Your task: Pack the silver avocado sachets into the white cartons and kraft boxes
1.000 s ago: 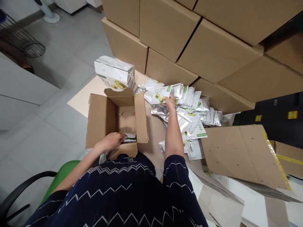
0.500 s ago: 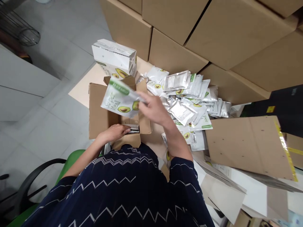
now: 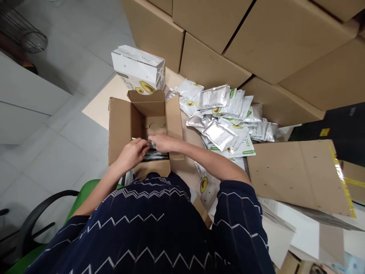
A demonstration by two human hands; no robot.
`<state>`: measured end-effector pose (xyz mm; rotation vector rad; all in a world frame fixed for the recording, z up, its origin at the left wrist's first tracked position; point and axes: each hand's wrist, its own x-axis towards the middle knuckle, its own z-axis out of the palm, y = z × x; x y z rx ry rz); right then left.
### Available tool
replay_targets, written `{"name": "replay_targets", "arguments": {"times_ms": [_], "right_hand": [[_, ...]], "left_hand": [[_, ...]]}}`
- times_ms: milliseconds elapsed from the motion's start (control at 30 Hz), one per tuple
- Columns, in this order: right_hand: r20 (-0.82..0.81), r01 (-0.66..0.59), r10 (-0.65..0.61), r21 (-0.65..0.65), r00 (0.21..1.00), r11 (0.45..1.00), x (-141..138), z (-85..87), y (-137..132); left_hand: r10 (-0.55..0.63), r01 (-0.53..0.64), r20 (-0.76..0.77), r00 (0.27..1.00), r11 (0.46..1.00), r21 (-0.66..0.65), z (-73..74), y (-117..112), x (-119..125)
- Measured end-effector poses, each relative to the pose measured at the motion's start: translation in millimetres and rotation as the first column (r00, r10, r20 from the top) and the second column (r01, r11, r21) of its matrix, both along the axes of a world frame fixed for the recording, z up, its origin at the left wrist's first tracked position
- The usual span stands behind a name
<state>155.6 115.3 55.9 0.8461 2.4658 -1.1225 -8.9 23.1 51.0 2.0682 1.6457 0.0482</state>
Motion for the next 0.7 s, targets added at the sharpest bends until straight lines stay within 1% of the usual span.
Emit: {"name": "replay_targets", "arguments": {"times_ms": [67, 100, 133, 200, 267, 333, 367, 400, 433, 467, 500, 533, 567, 600, 633, 667, 700], "right_hand": [[-0.003, -0.014, 0.014, -0.013, 1.000, 1.000, 0, -4.9, 0], [0.000, -0.017, 0.017, -0.017, 1.000, 1.000, 0, -7.3, -1], [-0.001, -0.020, 0.020, -0.019, 1.000, 1.000, -1, -9.4, -1], [-0.004, -0.035, 0.035, -0.020, 0.999, 0.999, -4, -11.1, -4], [0.018, -0.065, 0.065, -0.029, 0.998, 0.997, -6, -7.0, -6], [0.047, -0.106, 0.109, -0.064, 0.993, 0.992, -4, 5.0, -5], [0.023, -0.125, 0.128, -0.102, 0.992, 0.987, -1, 13.4, -3], [-0.040, -0.139, 0.134, -0.158, 0.990, 0.978, 5, 22.5, 2], [-0.137, -0.135, 0.106, -0.224, 0.985, 0.965, 13, 31.1, 9], [-0.249, -0.096, 0.021, -0.292, 0.968, 0.952, 24, 38.2, 18], [-0.352, -0.006, -0.127, -0.352, 0.927, 0.936, 35, 42.4, 30], [-0.428, 0.138, -0.317, -0.399, 0.847, 0.907, 46, 42.7, 43], [-0.479, 0.319, -0.511, -0.427, 0.714, 0.846, 57, 38.5, 59], [-0.510, 0.504, -0.667, -0.437, 0.543, 0.745, 66, 29.6, 76], [-0.527, 0.665, -0.768, -0.431, 0.362, 0.610, 73, 16.7, 94], [-0.533, 0.777, -0.816, -0.409, 0.222, 0.479, 77, 0.7, 112], [-0.519, 0.848, -0.843, -0.376, 0.143, 0.375, 77, -17.0, 130]], "left_hand": [[0.041, -0.031, -0.075, 0.996, 0.992, 0.121, 1.9, 4, 0], [0.031, -0.014, -0.118, 0.993, 0.990, 0.137, 2.4, 7, 1], [-0.001, 0.020, -0.158, 0.987, 0.993, 0.118, 2.7, 11, 2], [-0.075, 0.076, -0.234, 0.969, 0.997, -0.004, 2.4, 18, 6], [-0.138, 0.085, -0.290, 0.947, 0.979, -0.187, 1.2, 24, 10], [-0.180, 0.066, -0.320, 0.930, 0.939, -0.338, -0.7, 29, 14], [-0.200, 0.065, -0.325, 0.924, 0.922, -0.381, -1.9, 30, 16], [-0.222, 0.077, -0.323, 0.920, 0.911, -0.405, -3.2, 31, 17], [-0.243, 0.095, -0.315, 0.918, 0.903, -0.419, -4.7, 32, 17], [-0.260, 0.113, -0.301, 0.917, 0.896, -0.429, -6.4, 32, 17], [-0.274, 0.129, -0.283, 0.919, 0.888, -0.441, -8.3, 32, 16], [-0.287, 0.146, -0.258, 0.923, 0.879, -0.454, -10.4, 31, 15], [-0.294, 0.162, -0.230, 0.928, 0.871, -0.464, -12.8, 31, 13], [-0.297, 0.174, -0.202, 0.933, 0.867, -0.467, -15.5, 31, 12], [-0.297, 0.186, -0.178, 0.938, 0.865, -0.466, -18.3, 30, 10], [-0.300, 0.199, -0.156, 0.941, 0.865, -0.461, -21.2, 30, 9], [-0.305, 0.213, -0.138, 0.942, 0.864, -0.457, -24.1, 29, 8]]}}
